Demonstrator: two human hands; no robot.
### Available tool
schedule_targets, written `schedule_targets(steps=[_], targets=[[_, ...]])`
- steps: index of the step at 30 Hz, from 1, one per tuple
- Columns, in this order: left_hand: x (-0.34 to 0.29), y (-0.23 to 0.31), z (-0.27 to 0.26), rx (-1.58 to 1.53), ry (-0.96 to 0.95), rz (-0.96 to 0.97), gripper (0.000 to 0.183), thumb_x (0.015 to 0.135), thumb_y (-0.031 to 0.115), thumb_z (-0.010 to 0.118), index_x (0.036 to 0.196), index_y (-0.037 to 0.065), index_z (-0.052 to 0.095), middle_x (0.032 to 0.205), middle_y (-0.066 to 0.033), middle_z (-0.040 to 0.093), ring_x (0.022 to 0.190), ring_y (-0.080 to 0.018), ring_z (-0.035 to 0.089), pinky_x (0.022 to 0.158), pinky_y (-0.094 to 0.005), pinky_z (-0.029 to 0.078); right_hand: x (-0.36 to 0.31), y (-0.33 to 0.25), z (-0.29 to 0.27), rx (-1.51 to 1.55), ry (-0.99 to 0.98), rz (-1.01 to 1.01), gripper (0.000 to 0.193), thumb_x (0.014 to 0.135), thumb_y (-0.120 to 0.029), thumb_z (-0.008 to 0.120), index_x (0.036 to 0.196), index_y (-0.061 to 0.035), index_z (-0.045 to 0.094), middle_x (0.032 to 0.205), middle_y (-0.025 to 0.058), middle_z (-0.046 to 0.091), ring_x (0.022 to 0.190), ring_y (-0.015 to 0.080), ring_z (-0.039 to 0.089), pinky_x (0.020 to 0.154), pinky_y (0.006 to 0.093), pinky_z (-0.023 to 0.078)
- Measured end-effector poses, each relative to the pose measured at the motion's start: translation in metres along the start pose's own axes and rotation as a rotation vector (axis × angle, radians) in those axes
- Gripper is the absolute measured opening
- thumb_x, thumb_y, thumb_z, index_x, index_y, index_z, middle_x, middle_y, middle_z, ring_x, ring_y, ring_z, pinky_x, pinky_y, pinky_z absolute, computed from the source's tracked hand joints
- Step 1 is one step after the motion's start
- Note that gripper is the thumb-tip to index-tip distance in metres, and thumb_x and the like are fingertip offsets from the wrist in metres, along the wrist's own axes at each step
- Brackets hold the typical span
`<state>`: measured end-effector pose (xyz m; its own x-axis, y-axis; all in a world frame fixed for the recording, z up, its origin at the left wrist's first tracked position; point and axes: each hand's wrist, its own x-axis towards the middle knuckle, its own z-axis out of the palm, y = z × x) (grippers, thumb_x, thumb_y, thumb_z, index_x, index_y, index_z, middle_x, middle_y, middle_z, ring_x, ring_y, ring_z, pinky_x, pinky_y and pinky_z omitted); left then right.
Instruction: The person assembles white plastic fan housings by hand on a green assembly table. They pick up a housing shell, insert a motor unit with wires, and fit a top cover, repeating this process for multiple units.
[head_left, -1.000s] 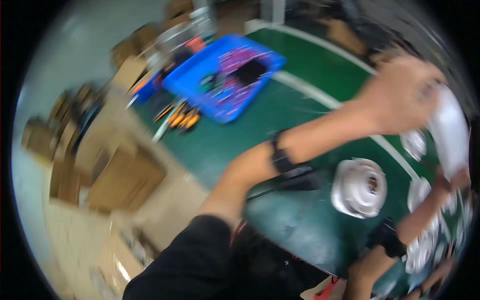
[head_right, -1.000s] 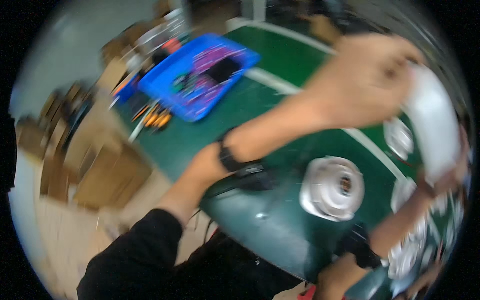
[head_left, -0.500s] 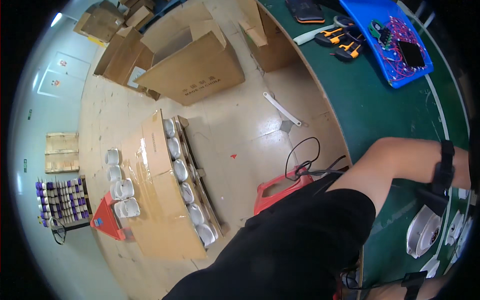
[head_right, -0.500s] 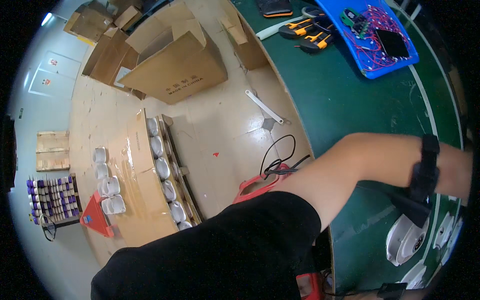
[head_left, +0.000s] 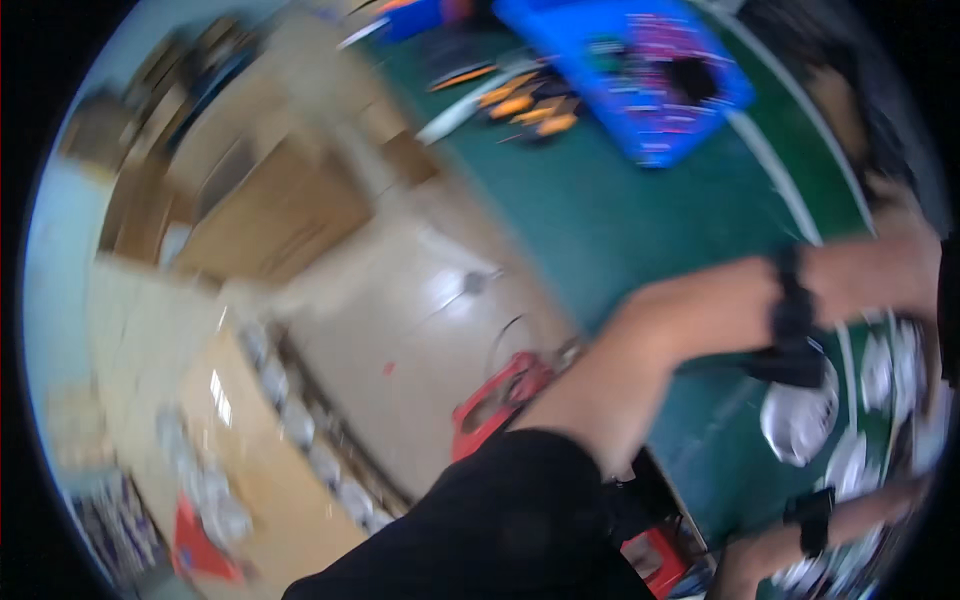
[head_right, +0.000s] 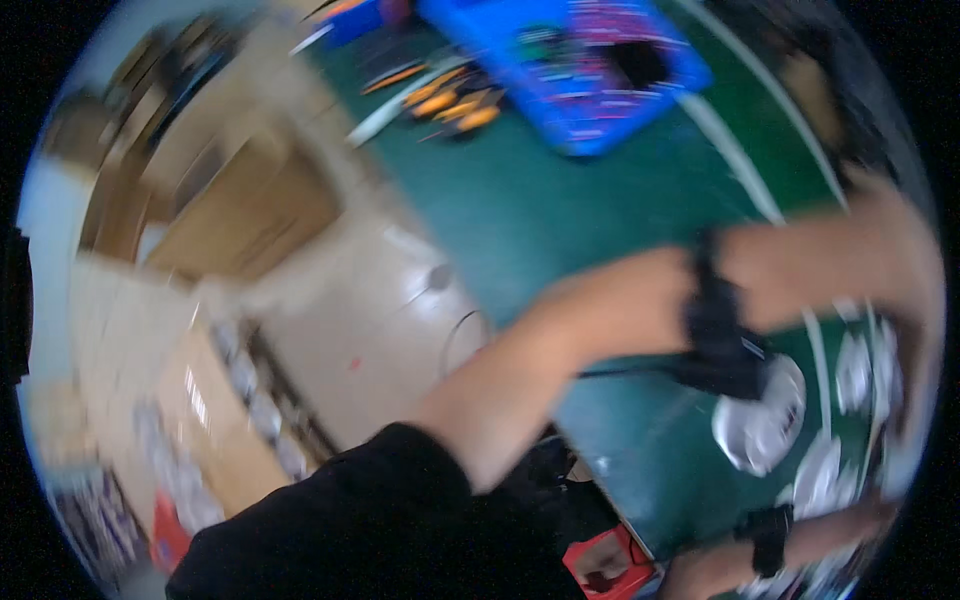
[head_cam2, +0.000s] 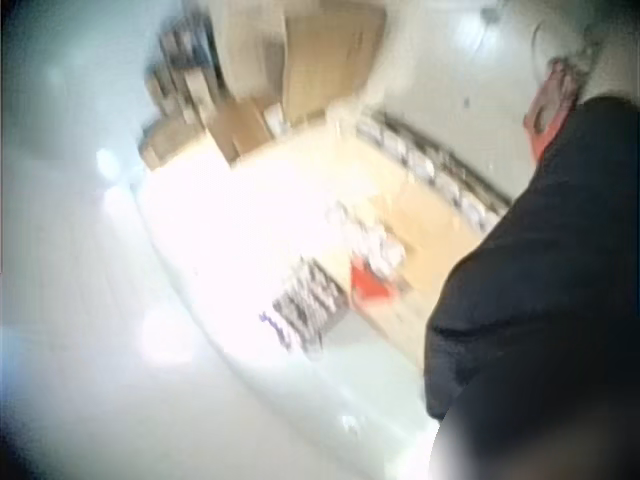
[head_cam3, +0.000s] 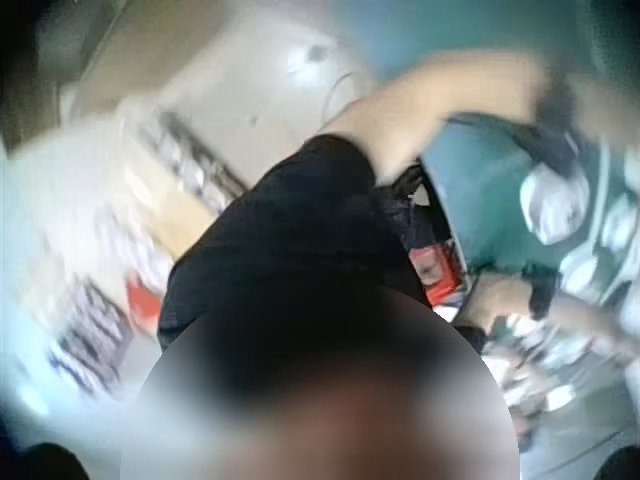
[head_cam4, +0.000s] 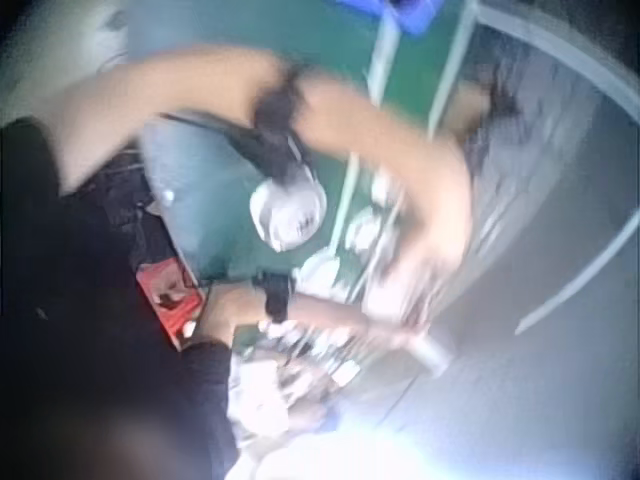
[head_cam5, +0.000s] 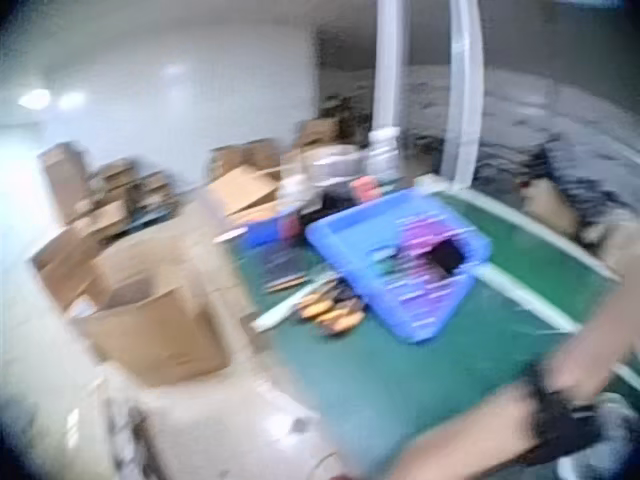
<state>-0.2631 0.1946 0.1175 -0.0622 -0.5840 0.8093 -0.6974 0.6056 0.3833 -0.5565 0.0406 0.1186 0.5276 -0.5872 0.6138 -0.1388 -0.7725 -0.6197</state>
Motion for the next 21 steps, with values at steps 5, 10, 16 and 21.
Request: schedule_targets(steps=[5,10,16,21], targets=[[0.004,-0.059,-0.054,0.241,-0.303,-0.195,0.068,0.074,0.063,0.073,0.098,-0.001,0.074,0.082,-0.0139,0.072,0.077,-0.0236,0.069,0.069,-0.0350,0.053,-0.004,-0.038,-0.017,0.240,0.115,-0.064,0.044,0.103,-0.033,0.041,0.115,0.0006,0.066,0.120,0.0167,0.067,0.120,0.0261,0.059,0.110,0.0427,0.038],[-0.009,-0.128,-0.051,0.305,-0.234,-0.605,0.056,0.074,0.049,0.081,0.091,-0.003,0.072,0.071,-0.0089,0.067,0.060,-0.0144,0.064,0.054,-0.0320,0.051,-0.017,-0.063,-0.020,0.300,0.272,-0.116,0.039,0.102,-0.027,0.046,0.101,0.0036,0.070,0.105,0.0178,0.072,0.105,0.0240,0.066,0.102,0.0380,0.044],[-0.030,-0.198,0.034,0.450,-0.235,-0.663,0.058,0.065,0.045,0.087,0.086,-0.005,0.068,0.079,-0.0207,0.070,0.076,-0.0278,0.070,0.071,-0.0422,0.054,-0.022,-0.074,-0.018,0.170,0.344,-0.118,0.036,0.098,-0.025,0.055,0.084,0.0007,0.076,0.083,0.0078,0.073,0.076,0.0118,0.064,0.075,0.0260,0.049],[-0.047,-0.220,0.076,0.664,-0.012,-0.696,0.052,0.075,0.025,0.081,0.115,-0.001,0.063,0.121,-0.0303,0.060,0.107,-0.0428,0.064,0.092,-0.0491,0.051,-0.022,-0.080,-0.011,0.151,0.316,-0.094,0.030,0.093,-0.019,0.059,0.080,0.0037,0.073,0.073,0.0058,0.070,0.069,0.0086,0.060,0.065,0.0261,0.047]])
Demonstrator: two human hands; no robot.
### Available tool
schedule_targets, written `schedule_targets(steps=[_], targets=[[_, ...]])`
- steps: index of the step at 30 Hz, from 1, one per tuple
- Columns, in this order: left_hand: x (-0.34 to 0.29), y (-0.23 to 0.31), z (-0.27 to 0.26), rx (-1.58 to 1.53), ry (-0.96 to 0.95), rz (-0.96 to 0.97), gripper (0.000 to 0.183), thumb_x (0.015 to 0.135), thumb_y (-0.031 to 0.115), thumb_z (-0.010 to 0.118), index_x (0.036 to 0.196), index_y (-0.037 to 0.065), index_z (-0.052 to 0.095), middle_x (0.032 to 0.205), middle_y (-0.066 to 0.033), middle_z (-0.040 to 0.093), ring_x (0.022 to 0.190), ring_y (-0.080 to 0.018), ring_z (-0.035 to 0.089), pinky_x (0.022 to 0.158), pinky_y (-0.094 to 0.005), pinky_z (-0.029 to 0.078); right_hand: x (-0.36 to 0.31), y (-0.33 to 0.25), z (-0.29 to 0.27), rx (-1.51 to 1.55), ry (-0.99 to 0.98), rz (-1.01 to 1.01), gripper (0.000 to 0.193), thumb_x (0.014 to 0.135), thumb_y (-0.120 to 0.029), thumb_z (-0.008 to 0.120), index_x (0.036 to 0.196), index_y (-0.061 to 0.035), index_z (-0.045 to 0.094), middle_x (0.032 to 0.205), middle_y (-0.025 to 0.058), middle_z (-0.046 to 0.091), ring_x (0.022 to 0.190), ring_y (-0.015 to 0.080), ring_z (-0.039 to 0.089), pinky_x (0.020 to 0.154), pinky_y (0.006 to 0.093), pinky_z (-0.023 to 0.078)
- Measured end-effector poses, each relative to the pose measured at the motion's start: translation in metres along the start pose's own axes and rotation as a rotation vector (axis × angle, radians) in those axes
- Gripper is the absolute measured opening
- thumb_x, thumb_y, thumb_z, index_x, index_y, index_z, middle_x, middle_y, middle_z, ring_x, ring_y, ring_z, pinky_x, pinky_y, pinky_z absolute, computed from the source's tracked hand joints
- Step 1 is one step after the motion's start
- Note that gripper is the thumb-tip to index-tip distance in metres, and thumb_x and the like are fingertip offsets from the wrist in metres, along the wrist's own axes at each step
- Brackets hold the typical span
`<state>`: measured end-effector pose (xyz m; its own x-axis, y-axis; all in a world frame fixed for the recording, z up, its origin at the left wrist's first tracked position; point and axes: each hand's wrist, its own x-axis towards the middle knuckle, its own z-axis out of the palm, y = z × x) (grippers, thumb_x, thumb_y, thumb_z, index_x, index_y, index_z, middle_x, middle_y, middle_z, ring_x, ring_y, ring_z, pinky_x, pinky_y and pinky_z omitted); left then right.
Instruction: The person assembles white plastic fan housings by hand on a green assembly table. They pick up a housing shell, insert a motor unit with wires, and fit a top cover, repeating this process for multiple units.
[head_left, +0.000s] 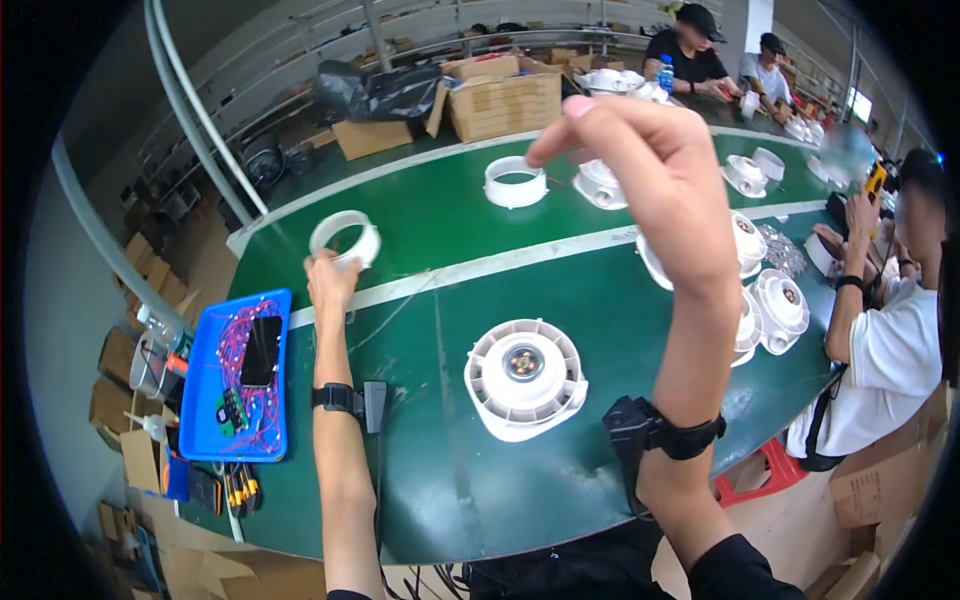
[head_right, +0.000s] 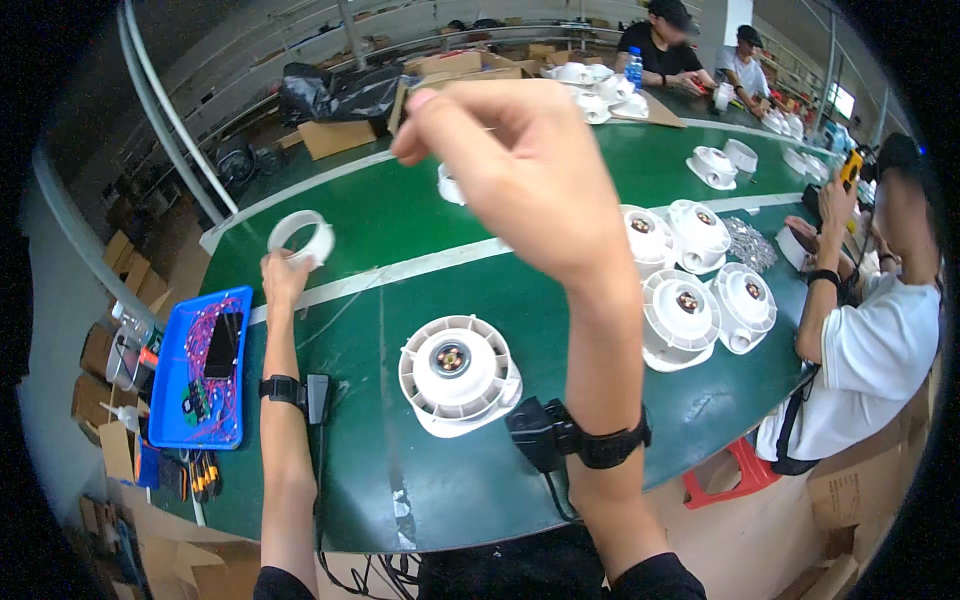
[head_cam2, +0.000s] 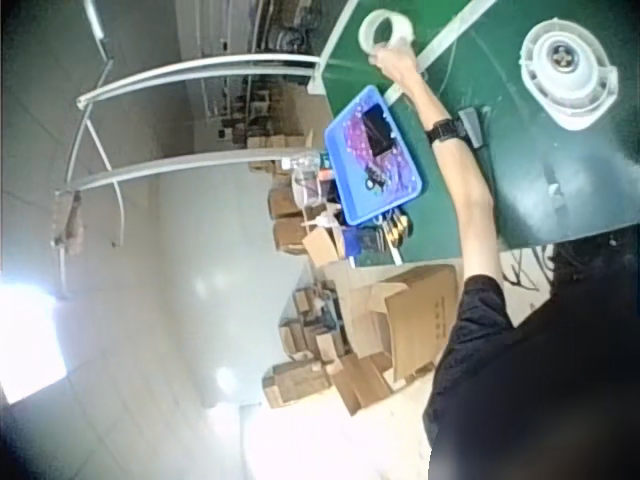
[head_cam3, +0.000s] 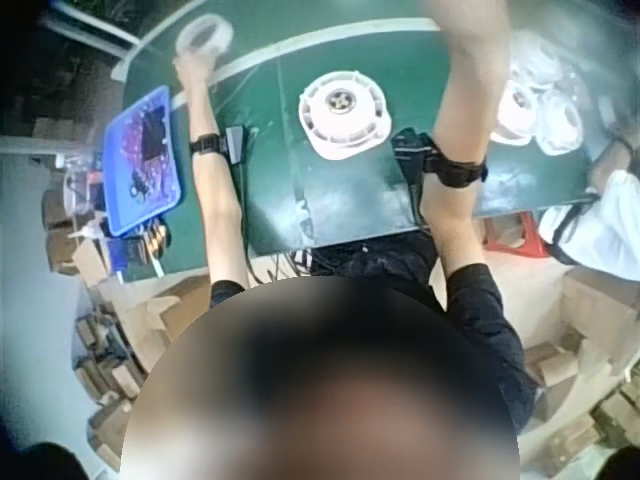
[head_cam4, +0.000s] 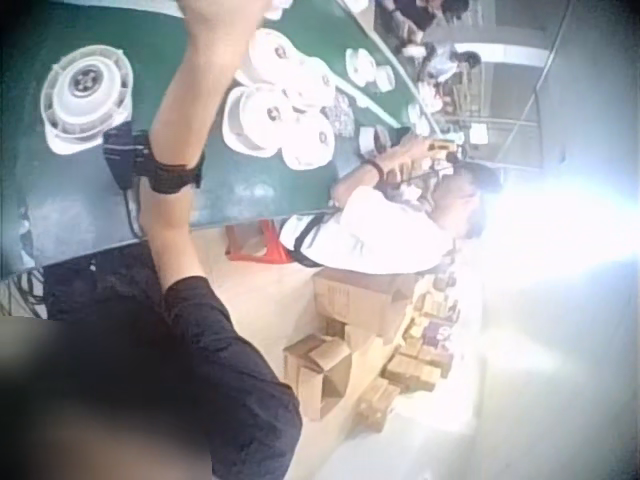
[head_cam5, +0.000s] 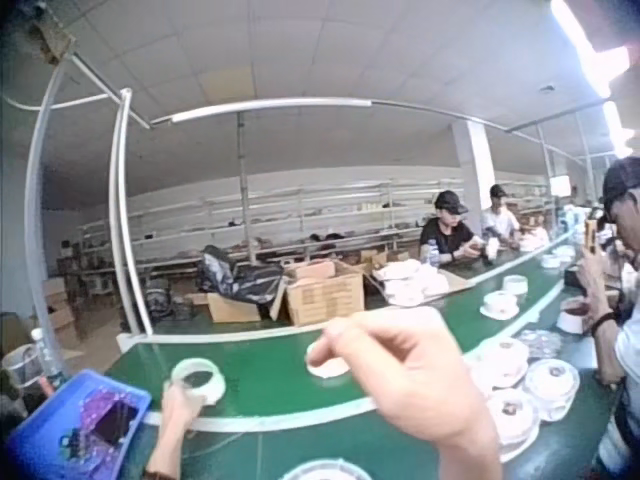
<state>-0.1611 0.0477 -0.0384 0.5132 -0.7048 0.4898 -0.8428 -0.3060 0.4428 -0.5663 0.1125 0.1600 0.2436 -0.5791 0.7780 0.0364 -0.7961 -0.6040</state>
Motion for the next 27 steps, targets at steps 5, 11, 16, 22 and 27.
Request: schedule_targets(steps=[5,11,16,22,27], targets=[[0.011,0.018,-0.019,-0.097,-0.082,0.254,0.060,0.085,0.015,0.069,0.139,0.007,0.046,0.121,-0.0250,0.059,0.096,-0.0413,0.066,0.087,-0.0455,0.053,0.000,0.000,-0.005,-0.062,-0.063,0.004,0.032,0.099,-0.021,0.057,0.086,0.0032,0.073,0.082,0.0067,0.072,0.080,0.0114,0.066,0.074,0.0271,0.050],[-0.057,0.145,-0.044,-0.592,-1.418,0.378,0.040,0.096,0.026,0.064,0.131,0.008,0.058,0.081,-0.0021,0.065,0.065,-0.0077,0.057,0.058,-0.0228,0.048,0.000,-0.003,-0.005,-0.118,-0.082,-0.002,0.032,0.099,-0.023,0.056,0.089,0.0018,0.073,0.083,0.0064,0.072,0.082,0.0123,0.067,0.077,0.0270,0.049],[-0.082,0.144,0.006,-0.707,-1.557,0.474,0.037,0.098,0.032,0.063,0.123,0.004,0.064,0.076,0.0025,0.063,0.056,-0.0039,0.050,0.047,-0.0217,0.040,0.000,-0.008,-0.001,-0.161,-0.195,-0.047,0.032,0.099,-0.022,0.055,0.090,0.0026,0.072,0.082,0.0072,0.071,0.082,0.0130,0.066,0.076,0.0265,0.048],[-0.051,0.113,0.011,-0.785,-1.096,0.220,0.043,0.095,0.016,0.059,0.137,0.010,0.049,0.066,-0.0055,0.061,0.048,-0.0122,0.057,0.041,-0.0250,0.045,-0.003,0.005,-0.006,-0.235,-0.279,-0.083,0.027,0.097,-0.019,0.057,0.094,0.0040,0.070,0.082,0.0077,0.070,0.081,0.0131,0.065,0.074,0.0269,0.048],[-0.037,0.064,0.031,-1.069,-0.631,-0.162,0.058,0.094,0.011,0.054,0.147,0.010,0.031,0.077,-0.0147,0.065,0.058,-0.0227,0.068,0.049,-0.0312,0.057,-0.013,-0.004,0.006,-0.289,-0.673,0.076,0.026,0.091,-0.018,0.060,0.109,0.0003,0.064,0.079,0.0174,0.068,0.073,0.0270,0.068,0.068,0.0354,0.053]])
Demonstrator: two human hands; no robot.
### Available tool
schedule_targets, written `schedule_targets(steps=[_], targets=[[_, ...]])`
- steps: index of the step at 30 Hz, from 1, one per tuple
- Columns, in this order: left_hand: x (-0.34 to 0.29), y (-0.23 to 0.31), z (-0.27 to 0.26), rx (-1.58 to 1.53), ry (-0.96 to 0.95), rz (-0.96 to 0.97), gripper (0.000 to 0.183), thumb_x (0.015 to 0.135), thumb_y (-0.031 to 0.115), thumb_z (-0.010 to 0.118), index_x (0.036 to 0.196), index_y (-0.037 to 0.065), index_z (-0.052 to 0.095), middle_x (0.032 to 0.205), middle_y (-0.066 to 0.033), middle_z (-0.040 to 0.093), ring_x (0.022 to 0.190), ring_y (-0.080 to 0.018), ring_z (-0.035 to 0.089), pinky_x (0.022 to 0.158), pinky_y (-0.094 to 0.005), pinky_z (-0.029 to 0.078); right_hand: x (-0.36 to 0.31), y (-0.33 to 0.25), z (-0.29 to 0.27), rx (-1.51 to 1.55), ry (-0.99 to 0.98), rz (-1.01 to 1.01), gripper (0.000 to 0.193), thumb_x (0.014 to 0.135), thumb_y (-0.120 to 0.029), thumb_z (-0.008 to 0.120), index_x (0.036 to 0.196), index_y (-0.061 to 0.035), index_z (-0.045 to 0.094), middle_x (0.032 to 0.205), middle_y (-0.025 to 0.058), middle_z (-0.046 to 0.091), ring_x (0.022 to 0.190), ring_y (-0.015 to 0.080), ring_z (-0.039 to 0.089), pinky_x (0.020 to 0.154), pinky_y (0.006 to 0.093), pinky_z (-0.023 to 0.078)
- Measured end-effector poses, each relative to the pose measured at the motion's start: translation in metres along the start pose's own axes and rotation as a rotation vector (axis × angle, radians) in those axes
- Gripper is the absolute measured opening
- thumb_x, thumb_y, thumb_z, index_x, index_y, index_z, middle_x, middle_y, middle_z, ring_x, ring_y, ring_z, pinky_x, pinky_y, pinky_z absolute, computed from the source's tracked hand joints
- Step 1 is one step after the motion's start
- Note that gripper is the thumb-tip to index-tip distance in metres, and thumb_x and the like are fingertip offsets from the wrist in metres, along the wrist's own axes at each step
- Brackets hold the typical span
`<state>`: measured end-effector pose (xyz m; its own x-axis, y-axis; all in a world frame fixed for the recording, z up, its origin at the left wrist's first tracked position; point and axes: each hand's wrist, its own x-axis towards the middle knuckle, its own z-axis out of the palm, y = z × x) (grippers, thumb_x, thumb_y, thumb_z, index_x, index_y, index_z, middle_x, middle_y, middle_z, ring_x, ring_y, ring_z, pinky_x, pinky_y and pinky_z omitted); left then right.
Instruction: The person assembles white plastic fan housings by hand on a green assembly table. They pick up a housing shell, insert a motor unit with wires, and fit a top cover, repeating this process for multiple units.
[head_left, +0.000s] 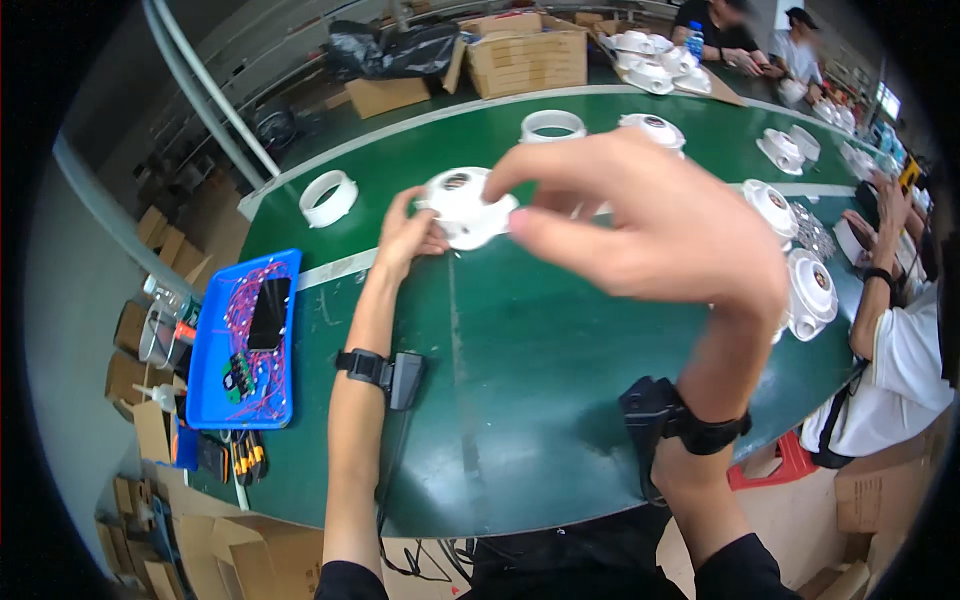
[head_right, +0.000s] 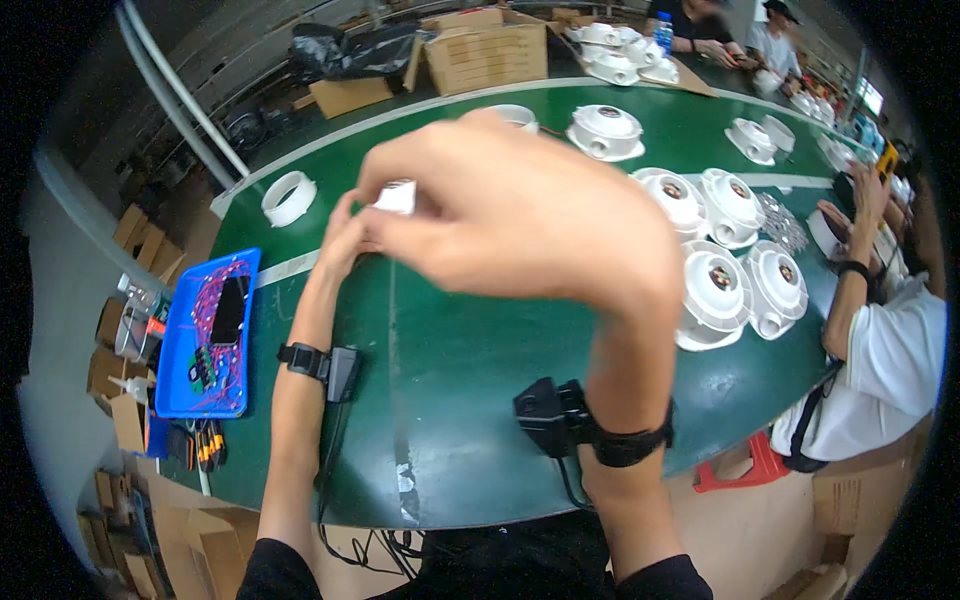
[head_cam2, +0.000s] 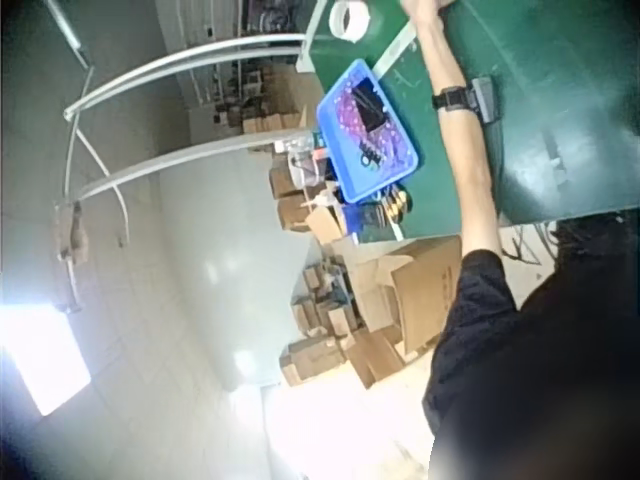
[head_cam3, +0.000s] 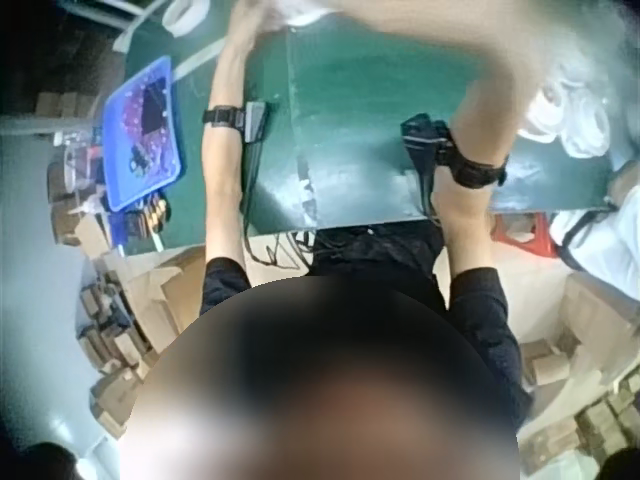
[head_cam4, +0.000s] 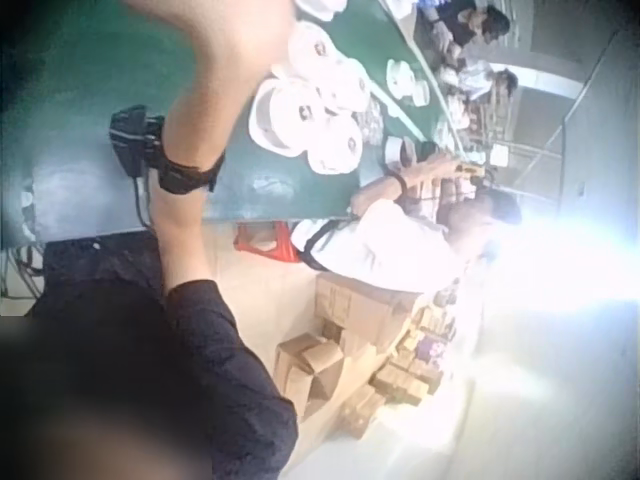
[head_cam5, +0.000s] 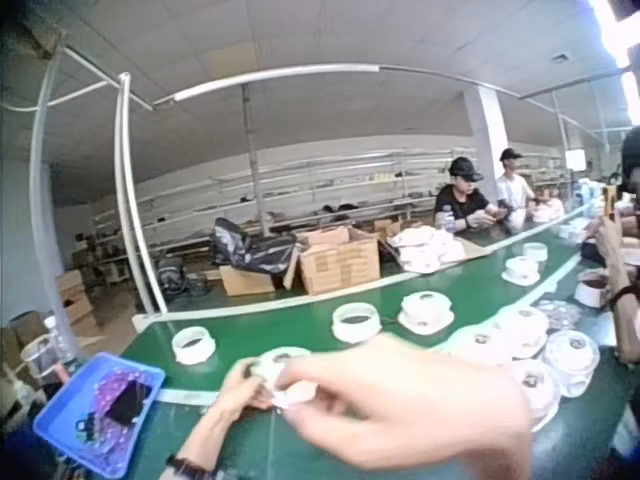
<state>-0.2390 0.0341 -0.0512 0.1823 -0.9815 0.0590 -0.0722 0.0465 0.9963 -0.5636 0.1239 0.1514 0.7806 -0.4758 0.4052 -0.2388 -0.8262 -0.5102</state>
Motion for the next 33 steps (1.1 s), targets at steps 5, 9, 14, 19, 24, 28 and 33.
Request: schedule_targets(steps=[5,9,14,19,24,28,33], targets=[[0.012,-0.011,0.012,-0.037,0.095,0.059,0.057,0.098,0.008,0.048,0.151,0.008,0.025,0.109,-0.0234,0.066,0.089,-0.0260,0.070,0.075,-0.0346,0.060,-0.002,-0.007,0.005,-0.009,0.015,0.065,0.027,0.081,-0.015,0.055,0.096,0.0037,0.070,0.080,0.0260,0.067,0.076,0.0414,0.067,0.071,0.0437,0.054],[0.025,-0.040,-0.011,0.250,-0.057,0.153,0.030,0.096,0.008,0.054,0.124,0.001,0.060,0.103,-0.0101,0.069,0.083,-0.0138,0.065,0.071,-0.0252,0.053,-0.009,-0.009,0.003,-0.078,0.050,0.016,0.024,0.080,-0.014,0.055,0.086,0.0048,0.067,0.076,0.0256,0.065,0.075,0.0430,0.066,0.071,0.0455,0.054],[0.027,-0.050,-0.021,0.233,-0.111,0.204,0.021,0.097,0.010,0.055,0.112,0.001,0.066,0.090,-0.0026,0.067,0.075,-0.0069,0.060,0.066,-0.0198,0.048,-0.040,-0.022,-0.017,-0.087,0.196,-0.062,0.026,0.082,-0.019,0.057,0.090,0.0031,0.068,0.081,0.0246,0.067,0.080,0.0421,0.067,0.074,0.0451,0.054],[0.021,-0.037,-0.009,0.272,-0.127,0.194,0.018,0.097,0.009,0.053,0.106,0.001,0.067,0.082,-0.0006,0.064,0.070,-0.0059,0.056,0.062,-0.0204,0.045,-0.091,-0.003,-0.042,-0.221,-0.030,0.063,0.032,0.094,-0.027,0.058,0.115,-0.0021,0.063,0.097,0.0164,0.070,0.089,0.0333,0.068,0.078,0.0399,0.053],[0.020,-0.036,-0.006,0.299,-0.117,0.207,0.017,0.096,0.007,0.053,0.104,0.000,0.067,0.081,-0.0008,0.063,0.068,-0.0061,0.055,0.061,-0.0209,0.045,-0.202,0.100,-0.064,-0.568,-0.015,0.694,0.049,0.095,-0.039,0.057,0.130,-0.0045,0.058,0.128,0.0213,0.059,0.122,0.0365,0.055,0.105,0.0402,0.042],[0.023,-0.034,-0.004,0.268,-0.175,0.155,0.021,0.094,0.009,0.055,0.110,0.001,0.065,0.085,-0.0027,0.066,0.070,-0.0071,0.057,0.062,-0.0212,0.046,-0.271,0.151,-0.072,-0.779,0.334,1.073,0.067,0.091,-0.065,0.051,0.138,-0.0164,0.056,0.144,0.0299,0.044,0.136,0.0511,0.038,0.111,0.0608,0.030],[-0.033,0.090,0.059,0.465,-0.371,0.285,0.032,0.094,0.022,0.062,0.123,0.007,0.061,0.104,-0.0061,0.068,0.093,-0.0139,0.063,0.072,-0.0285,0.053,-0.287,0.186,-0.047,-0.768,0.241,1.088,0.070,0.089,-0.073,0.043,0.141,-0.0287,0.054,0.157,0.0293,0.026,0.141,0.0599,0.018,0.112,0.0679,0.021]])
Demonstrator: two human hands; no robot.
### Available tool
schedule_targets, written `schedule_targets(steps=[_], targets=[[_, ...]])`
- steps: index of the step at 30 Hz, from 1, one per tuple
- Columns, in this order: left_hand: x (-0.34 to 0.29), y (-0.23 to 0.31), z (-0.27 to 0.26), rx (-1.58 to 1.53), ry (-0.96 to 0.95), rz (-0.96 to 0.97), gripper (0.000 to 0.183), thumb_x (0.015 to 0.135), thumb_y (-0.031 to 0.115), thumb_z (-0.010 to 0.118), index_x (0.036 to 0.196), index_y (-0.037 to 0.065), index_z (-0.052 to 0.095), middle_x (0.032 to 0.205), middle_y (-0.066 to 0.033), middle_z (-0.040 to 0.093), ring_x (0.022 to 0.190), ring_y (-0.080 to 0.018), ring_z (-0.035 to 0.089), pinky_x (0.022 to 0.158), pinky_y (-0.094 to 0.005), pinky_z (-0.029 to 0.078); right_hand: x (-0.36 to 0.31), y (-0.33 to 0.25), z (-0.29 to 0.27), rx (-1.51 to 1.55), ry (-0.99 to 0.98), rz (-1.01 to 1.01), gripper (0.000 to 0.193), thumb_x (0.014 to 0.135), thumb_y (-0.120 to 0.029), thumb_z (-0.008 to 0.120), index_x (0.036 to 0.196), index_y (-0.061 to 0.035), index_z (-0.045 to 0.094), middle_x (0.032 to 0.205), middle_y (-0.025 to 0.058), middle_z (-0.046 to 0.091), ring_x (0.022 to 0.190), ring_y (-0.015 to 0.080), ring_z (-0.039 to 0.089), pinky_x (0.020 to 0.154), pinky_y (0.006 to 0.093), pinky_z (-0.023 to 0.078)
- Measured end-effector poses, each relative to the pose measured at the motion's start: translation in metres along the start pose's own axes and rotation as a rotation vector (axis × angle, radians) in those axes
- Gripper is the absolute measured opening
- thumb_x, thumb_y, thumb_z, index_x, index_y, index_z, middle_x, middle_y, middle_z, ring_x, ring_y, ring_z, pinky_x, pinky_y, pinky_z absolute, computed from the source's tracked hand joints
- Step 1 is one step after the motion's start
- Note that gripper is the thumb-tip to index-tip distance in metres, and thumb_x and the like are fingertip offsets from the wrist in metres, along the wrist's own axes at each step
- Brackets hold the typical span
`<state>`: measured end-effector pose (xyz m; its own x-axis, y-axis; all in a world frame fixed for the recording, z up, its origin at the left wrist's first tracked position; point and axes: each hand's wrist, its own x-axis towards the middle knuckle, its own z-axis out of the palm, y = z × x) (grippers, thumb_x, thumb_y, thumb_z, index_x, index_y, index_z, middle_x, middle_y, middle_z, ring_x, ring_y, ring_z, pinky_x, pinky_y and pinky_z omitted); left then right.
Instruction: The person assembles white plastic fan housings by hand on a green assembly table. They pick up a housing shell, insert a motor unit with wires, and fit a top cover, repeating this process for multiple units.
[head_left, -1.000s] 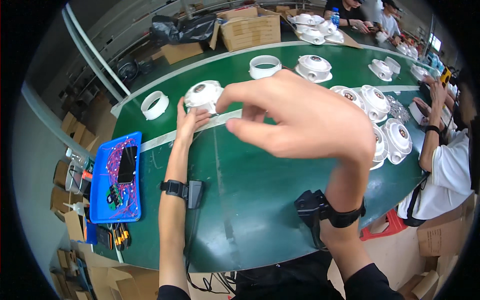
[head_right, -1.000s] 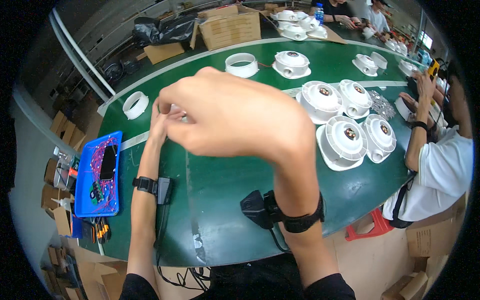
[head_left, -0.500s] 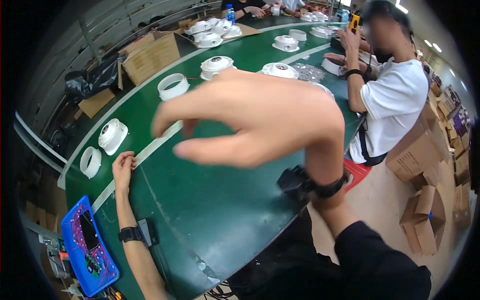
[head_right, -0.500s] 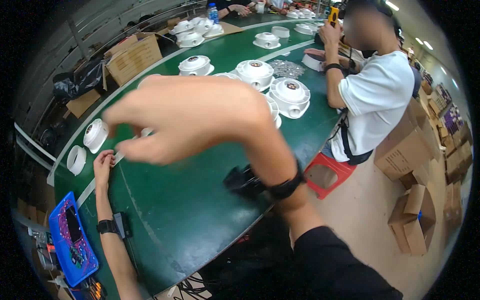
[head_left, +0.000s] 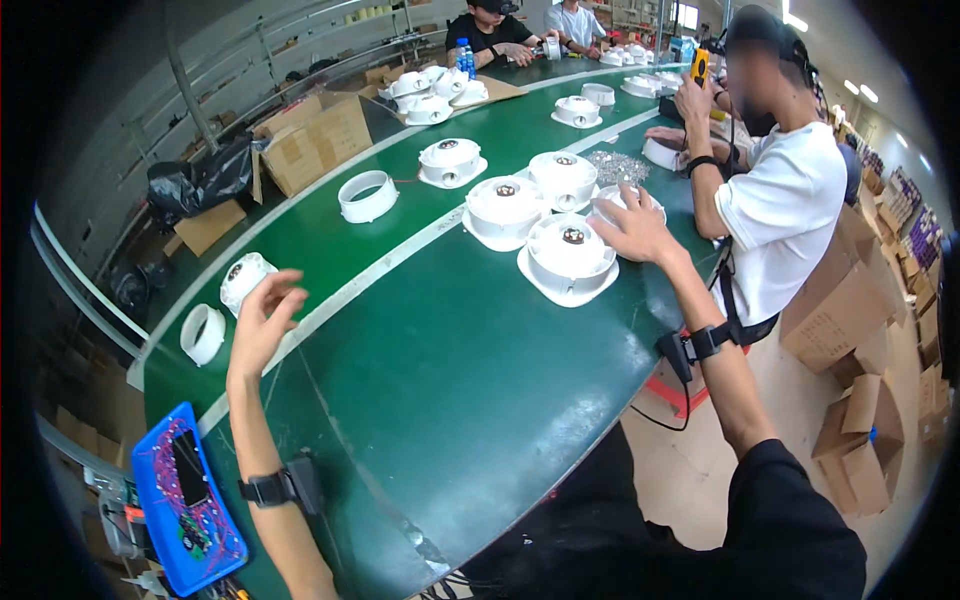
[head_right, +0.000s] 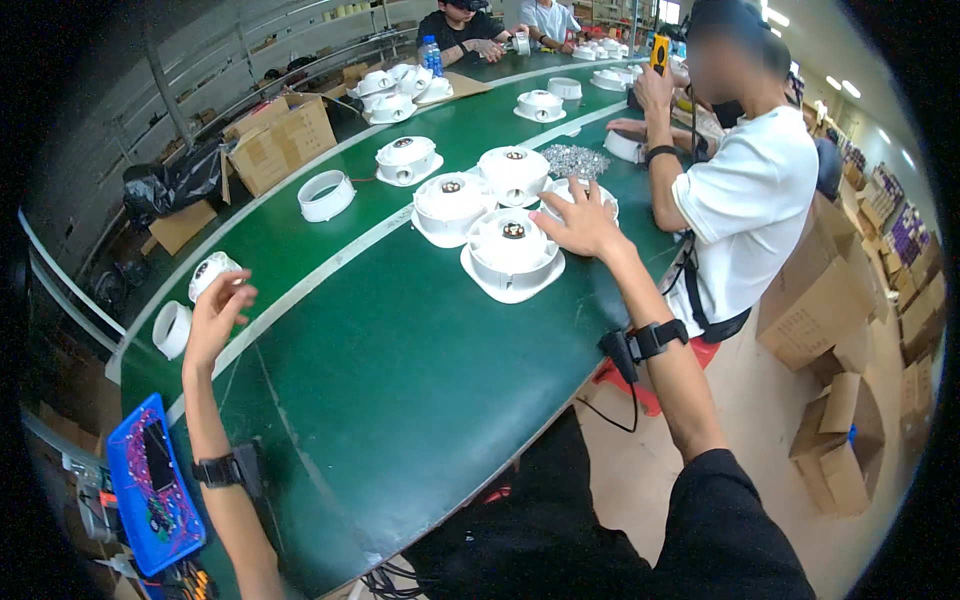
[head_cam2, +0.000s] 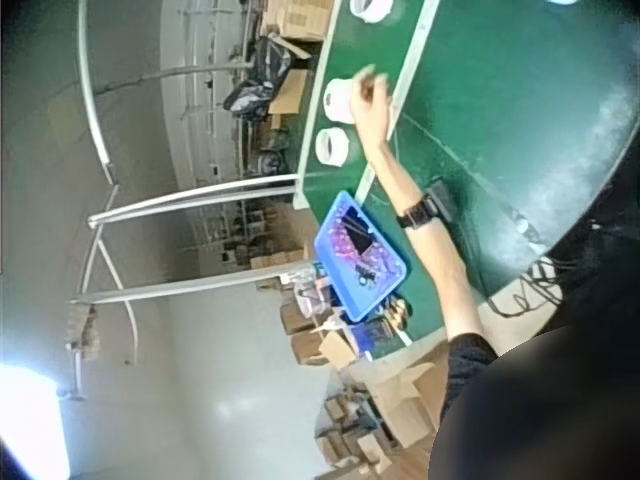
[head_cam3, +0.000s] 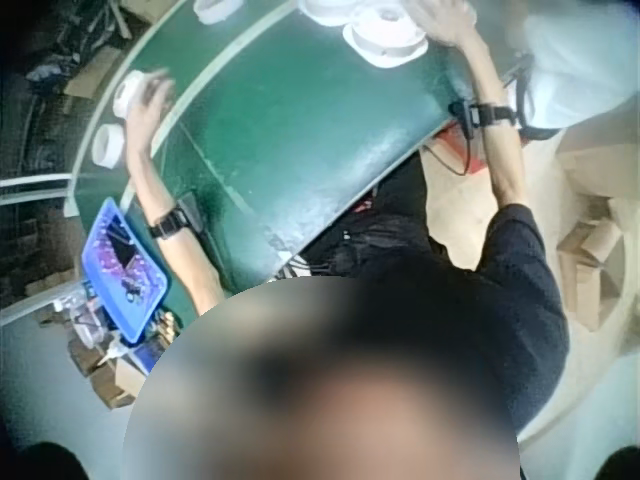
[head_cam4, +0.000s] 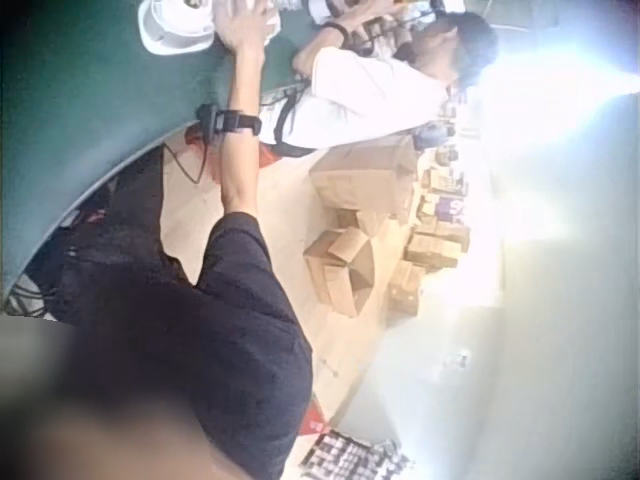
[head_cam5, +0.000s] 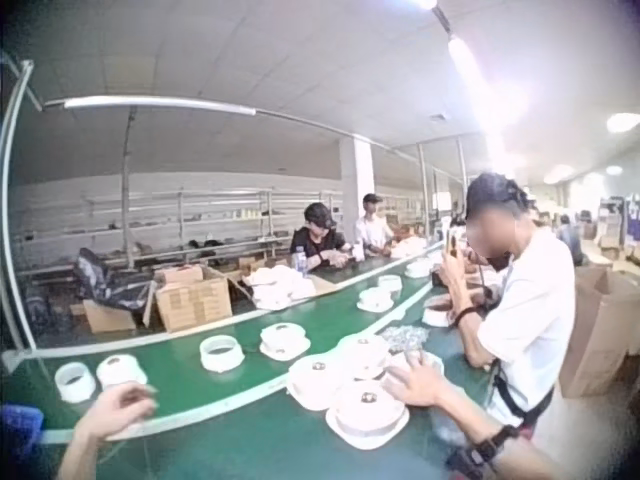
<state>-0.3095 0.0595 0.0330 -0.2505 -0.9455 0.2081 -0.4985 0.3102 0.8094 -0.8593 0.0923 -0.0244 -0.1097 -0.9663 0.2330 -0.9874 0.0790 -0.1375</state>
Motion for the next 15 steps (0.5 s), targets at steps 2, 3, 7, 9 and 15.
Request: schedule_targets(steps=[2,3,7,9,15], targets=[[-0.001,0.073,0.031,0.106,-0.069,0.252,0.027,0.095,0.020,0.063,0.117,0.004,0.065,0.097,-0.0062,0.070,0.092,-0.0125,0.064,0.074,-0.0297,0.052,-0.002,0.007,0.001,0.013,-0.016,-0.049,0.069,0.089,-0.073,0.042,0.141,-0.0292,0.055,0.157,0.0287,0.026,0.141,0.0600,0.018,0.112,0.0687,0.021],[0.006,0.097,0.054,0.146,-0.124,0.329,0.025,0.092,0.017,0.064,0.112,0.002,0.067,0.093,-0.0088,0.070,0.090,-0.0146,0.066,0.076,-0.0315,0.051,-0.001,0.011,0.000,-0.002,-0.044,-0.056,0.068,0.090,-0.073,0.042,0.142,-0.0313,0.053,0.157,0.0274,0.027,0.142,0.0595,0.017,0.111,0.0699,0.021],[0.035,0.147,0.145,0.742,-0.356,0.403,0.037,0.089,0.032,0.062,0.117,0.008,0.068,0.108,-0.0192,0.071,0.103,-0.0338,0.066,0.092,-0.0446,0.052,0.002,0.007,0.001,-0.032,-0.038,-0.080,0.064,0.090,-0.072,0.042,0.144,-0.0370,0.048,0.158,0.0248,0.026,0.143,0.0581,0.016,0.110,0.0712,0.022],[0.057,0.153,0.201,0.756,-0.414,0.378,0.050,0.093,0.040,0.057,0.136,0.013,0.056,0.137,-0.0234,0.055,0.129,-0.0389,0.050,0.105,-0.0497,0.043,-0.001,0.012,-0.001,-0.032,-0.032,-0.077,0.062,0.091,-0.070,0.042,0.144,-0.0371,0.049,0.158,0.0248,0.027,0.143,0.0576,0.017,0.110,0.0710,0.022],[0.119,0.100,0.272,0.486,-0.311,0.570,0.058,0.094,0.051,0.052,0.138,0.014,0.057,0.149,-0.0267,0.041,0.144,-0.0468,0.027,0.118,-0.0501,0.026,-0.015,-0.002,-0.001,0.008,0.015,-0.255,0.055,0.092,-0.062,0.048,0.140,-0.0363,0.053,0.154,0.0252,0.031,0.140,0.0559,0.026,0.107,0.0703,0.028]])
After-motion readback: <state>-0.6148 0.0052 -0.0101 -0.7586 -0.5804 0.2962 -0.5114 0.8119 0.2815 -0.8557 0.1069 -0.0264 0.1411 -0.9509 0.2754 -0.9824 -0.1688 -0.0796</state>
